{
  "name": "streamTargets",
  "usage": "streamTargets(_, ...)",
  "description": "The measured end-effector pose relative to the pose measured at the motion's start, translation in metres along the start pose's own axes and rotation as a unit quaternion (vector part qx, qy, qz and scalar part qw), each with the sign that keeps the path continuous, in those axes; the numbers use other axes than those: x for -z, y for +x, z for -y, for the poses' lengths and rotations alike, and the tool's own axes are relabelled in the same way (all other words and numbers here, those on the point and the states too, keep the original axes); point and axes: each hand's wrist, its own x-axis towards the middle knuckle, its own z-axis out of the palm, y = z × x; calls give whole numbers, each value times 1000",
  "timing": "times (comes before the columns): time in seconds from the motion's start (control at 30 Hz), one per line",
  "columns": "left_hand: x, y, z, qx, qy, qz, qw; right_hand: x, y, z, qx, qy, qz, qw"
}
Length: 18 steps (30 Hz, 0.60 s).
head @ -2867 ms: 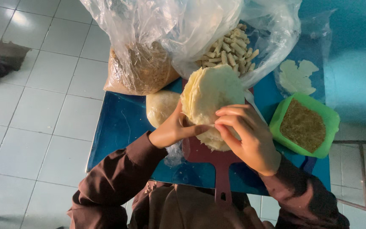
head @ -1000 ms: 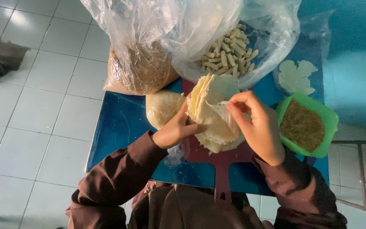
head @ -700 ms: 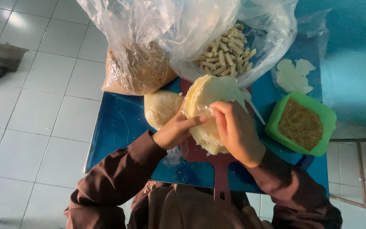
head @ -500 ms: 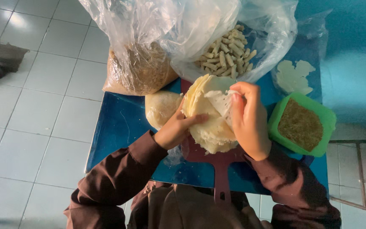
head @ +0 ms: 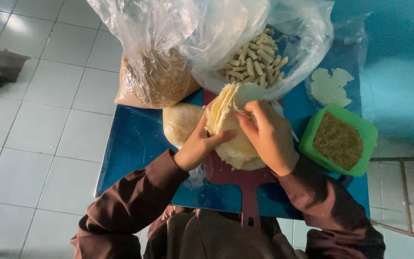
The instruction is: The person sits at a small blue table and peels thin, round flatbread sheets one at a time from a large stack, spreading each sheet flat and building a separate pile on a paddle-shaped board. They briefly pick up a knife from the table and set it back down while continuing to separate the sheets by hand.
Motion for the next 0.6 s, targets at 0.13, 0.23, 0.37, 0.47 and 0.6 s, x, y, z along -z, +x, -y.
streamTargets(0.13, -1, 2, -1, 29, -77, -15, 996, 5, 1, -13, -56, 79, -43, 994)
streamTargets(0.23, 1, 1, -1, 0, -56, -5, 998, 5, 7, -20, -123, 145, -27, 981)
streamTargets(0.37, 2, 1, 0, -3, -63, -14, 998, 5, 7, -16, -102, 100, 20, 990)
streamTargets(0.47, 2, 2, 0, 2, -58, -18, 998, 8, 5, -12, -54, 97, 35, 993)
streamTargets(0.6, 3, 2, 0, 39, -121, -34, 991, 11, 9, -19, -120, 143, 56, 981)
